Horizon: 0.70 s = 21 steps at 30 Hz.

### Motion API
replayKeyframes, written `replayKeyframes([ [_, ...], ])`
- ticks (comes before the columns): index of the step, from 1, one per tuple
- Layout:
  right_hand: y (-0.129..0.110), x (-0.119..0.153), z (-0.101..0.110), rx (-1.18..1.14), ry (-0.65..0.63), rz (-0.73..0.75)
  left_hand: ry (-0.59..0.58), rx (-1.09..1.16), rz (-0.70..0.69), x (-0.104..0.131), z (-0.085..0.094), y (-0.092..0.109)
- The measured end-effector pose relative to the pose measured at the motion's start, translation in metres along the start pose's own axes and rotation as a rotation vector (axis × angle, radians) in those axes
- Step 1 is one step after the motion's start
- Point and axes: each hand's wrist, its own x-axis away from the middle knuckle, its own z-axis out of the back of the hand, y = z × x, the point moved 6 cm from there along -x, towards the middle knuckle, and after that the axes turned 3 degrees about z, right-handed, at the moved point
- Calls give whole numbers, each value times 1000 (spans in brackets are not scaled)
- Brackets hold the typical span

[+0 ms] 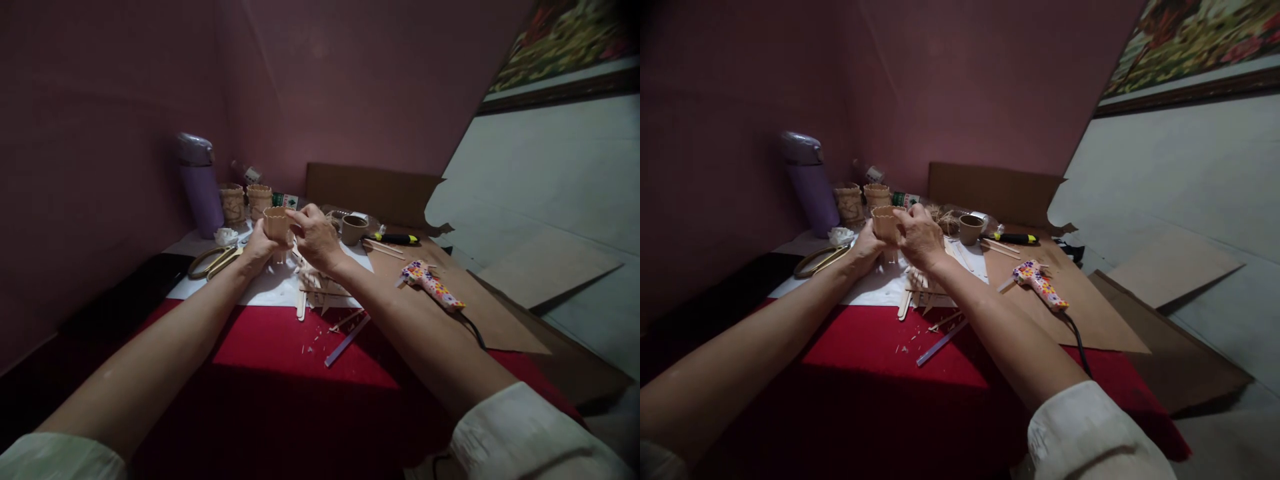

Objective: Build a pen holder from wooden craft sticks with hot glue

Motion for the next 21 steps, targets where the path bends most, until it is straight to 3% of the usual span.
replayKeyframes([
  [8, 7, -27, -5, -165, 32, -38, 2, -26, 19, -3, 4, -5],
  [14, 20, -25, -16, -317, 78, 3, 18, -27, 31, 1, 1, 3],
  [21, 19, -26, -19, -354, 90, 7, -6, -23, -2, -1, 4, 4],
])
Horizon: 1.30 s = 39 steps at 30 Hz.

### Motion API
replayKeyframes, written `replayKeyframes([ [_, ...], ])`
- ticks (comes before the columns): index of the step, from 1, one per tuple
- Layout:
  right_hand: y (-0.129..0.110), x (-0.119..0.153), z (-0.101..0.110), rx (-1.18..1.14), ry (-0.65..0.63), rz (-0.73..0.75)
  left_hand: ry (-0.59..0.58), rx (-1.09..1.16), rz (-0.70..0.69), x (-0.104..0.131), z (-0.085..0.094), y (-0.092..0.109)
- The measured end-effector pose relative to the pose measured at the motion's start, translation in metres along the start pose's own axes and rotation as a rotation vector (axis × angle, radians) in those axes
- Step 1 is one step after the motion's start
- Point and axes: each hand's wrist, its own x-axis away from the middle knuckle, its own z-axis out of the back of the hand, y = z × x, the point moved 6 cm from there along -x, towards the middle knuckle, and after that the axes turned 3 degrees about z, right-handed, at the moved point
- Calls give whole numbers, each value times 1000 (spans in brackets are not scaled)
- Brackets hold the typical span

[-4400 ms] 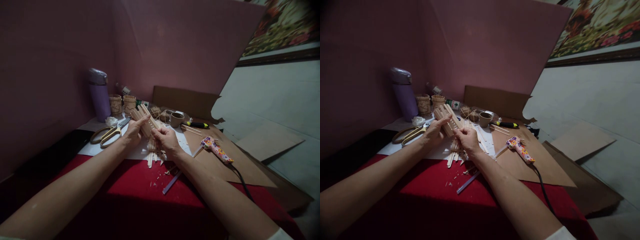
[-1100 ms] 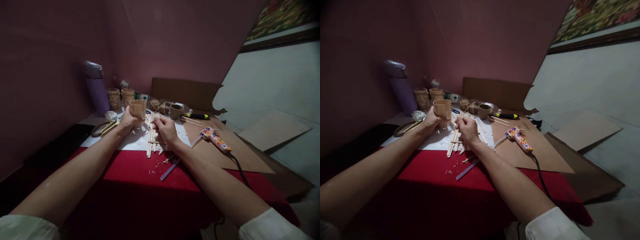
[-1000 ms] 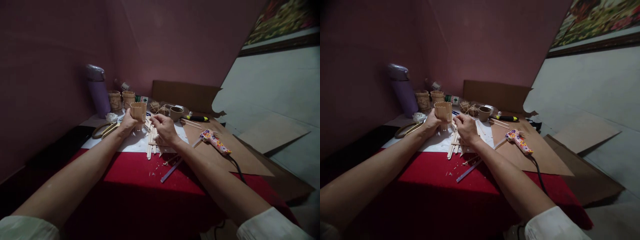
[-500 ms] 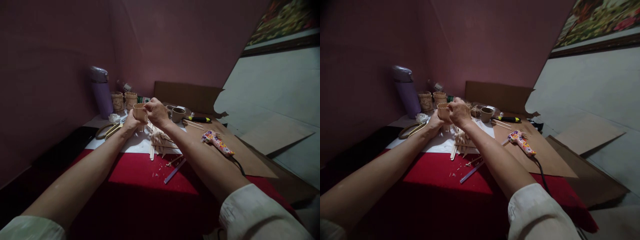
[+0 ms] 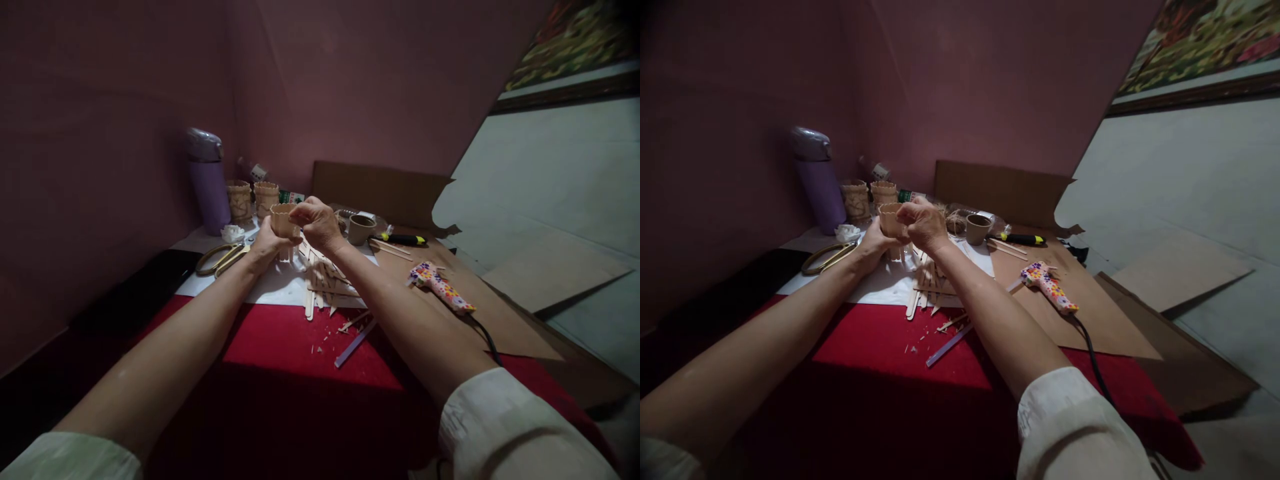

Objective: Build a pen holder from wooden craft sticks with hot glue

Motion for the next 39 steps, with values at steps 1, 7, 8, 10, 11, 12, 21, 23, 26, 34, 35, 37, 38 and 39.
replayKeyframes([
  [1, 1, 0, 0, 3, 2, -7, 8, 2, -4, 0, 1, -1],
  [7, 4, 2, 0, 8, 7, -18, 21, -25, 9, -1, 0, -2],
  [8, 4, 2, 0, 8, 5, -12, 12, -30, 7, -1, -1, -1],
  [10, 3, 3, 1, 6, 2, -1, 3, -41, 1, 0, -1, 2],
  [11, 3, 3, 1, 6, 1, -1, -3, -48, -1, 0, -2, 3],
  [12, 3, 3, 2, 6, -2, -5, -15, -58, -1, 1, -2, 3],
  [21, 2, 3, 2, 44, -33, 8, -5, 25, -52, 2, -2, 7],
  [23, 0, 2, 2, 58, -50, 13, -9, 52, -73, 2, -3, 9],
  [26, -3, 1, 2, 72, -74, 17, 33, 43, -79, 0, 0, 10],
  [34, 1, 2, 4, 1, -41, -22, 20, -7, -53, 1, -3, 8],
  [35, 2, 3, 3, -15, -32, -27, 14, -5, -58, 1, -3, 8],
  [37, 3, 3, 3, -27, -12, -48, 3, 4, -72, 0, -3, 7],
  [38, 3, 4, 3, -22, -1, -59, -1, 10, -78, 0, -3, 7],
  [39, 3, 4, 3, -11, 11, -69, -4, 16, -81, 0, -4, 6],
])
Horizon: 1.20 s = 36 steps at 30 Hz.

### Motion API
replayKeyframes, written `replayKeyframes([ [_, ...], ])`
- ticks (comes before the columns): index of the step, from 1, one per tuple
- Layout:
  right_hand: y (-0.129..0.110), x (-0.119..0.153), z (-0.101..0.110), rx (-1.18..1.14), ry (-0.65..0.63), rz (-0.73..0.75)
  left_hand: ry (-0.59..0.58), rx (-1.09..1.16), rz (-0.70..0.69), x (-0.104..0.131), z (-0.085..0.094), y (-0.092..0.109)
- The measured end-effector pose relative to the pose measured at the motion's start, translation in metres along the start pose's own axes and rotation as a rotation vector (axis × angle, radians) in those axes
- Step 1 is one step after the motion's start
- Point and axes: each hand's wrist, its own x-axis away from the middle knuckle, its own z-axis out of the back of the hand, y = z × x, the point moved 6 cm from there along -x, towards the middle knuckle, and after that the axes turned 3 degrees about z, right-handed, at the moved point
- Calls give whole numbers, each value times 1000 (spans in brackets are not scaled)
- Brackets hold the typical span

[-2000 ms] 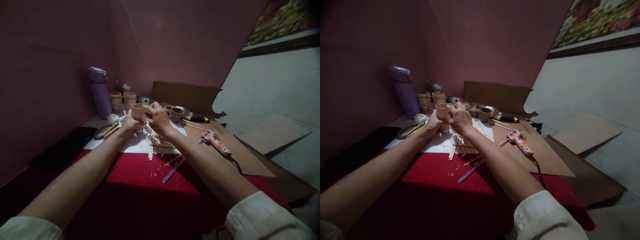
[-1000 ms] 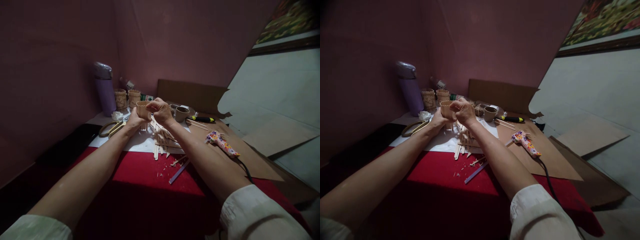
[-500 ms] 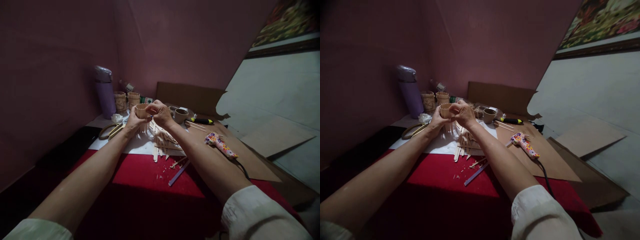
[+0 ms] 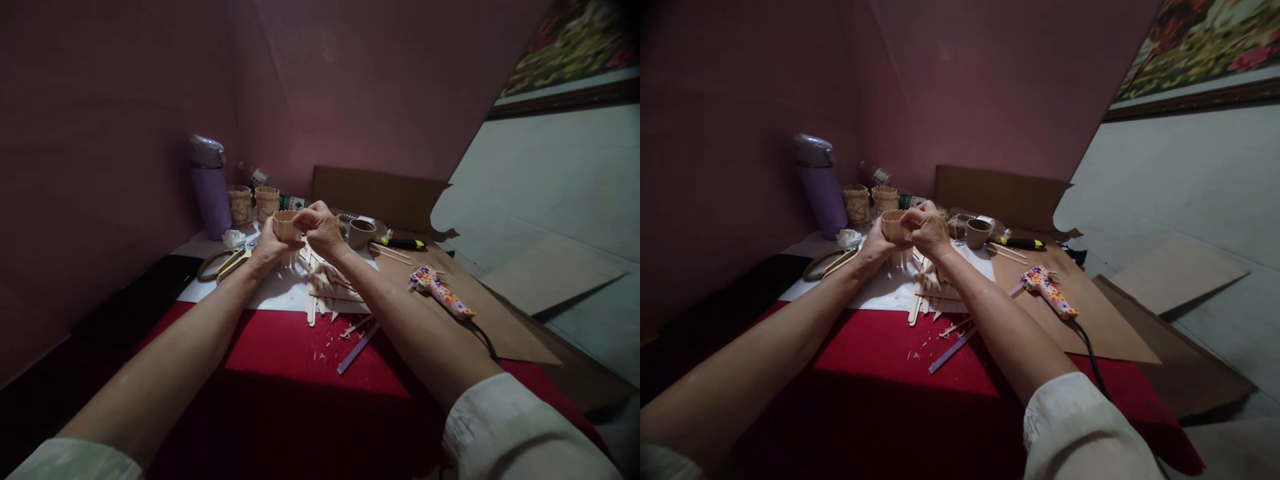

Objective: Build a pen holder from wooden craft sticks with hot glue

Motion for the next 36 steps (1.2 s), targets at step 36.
replayKeyframes([
  [36, 1, 11, -9, -132, 190, 29, 31, -19, 28, 4, 0, 5],
])
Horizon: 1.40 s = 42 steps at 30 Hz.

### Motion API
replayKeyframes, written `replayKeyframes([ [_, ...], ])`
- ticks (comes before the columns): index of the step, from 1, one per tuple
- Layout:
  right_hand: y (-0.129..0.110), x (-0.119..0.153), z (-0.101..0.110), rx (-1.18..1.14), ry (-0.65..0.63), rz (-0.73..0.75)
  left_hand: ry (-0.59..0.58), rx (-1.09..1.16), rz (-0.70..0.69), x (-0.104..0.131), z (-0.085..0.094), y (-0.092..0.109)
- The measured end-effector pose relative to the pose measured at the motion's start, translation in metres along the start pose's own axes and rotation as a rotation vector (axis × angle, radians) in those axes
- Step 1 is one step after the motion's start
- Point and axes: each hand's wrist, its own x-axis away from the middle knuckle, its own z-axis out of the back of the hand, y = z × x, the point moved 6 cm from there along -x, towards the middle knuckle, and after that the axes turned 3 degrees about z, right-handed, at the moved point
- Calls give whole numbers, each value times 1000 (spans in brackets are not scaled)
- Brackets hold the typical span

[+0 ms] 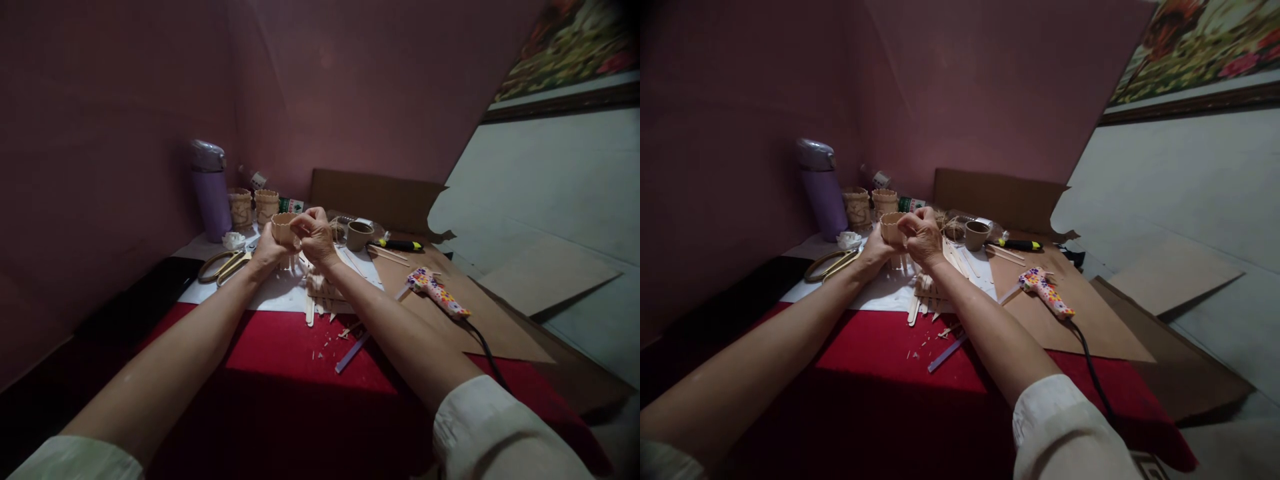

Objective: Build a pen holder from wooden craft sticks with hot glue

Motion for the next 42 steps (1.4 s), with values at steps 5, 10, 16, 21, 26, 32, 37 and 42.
replayKeyframes([
  [5, 1, -3, 6, 14, 14, -37, 23, 3, 24, 0, 1, -4],
  [10, -5, -1, 22, 48, 69, -97, 31, -31, 12, 1, 2, -6],
  [16, -12, 18, 37, 60, 64, -111, -4, -41, -24, 2, 0, -5],
  [21, -11, 41, 41, 74, 26, -105, -43, -50, -32, 2, -2, -5],
  [26, -15, 51, 37, 135, -67, -25, 25, -36, 28, 2, 0, -5],
  [32, -39, 53, 36, 193, -113, 144, 97, 234, 168, 6, -1, 9],
  [37, -52, 55, 37, 215, -119, 293, 99, 350, 409, 12, -5, 10],
  [42, -53, 57, 37, 222, -102, 349, 54, 423, 583, 19, -12, 12],
])
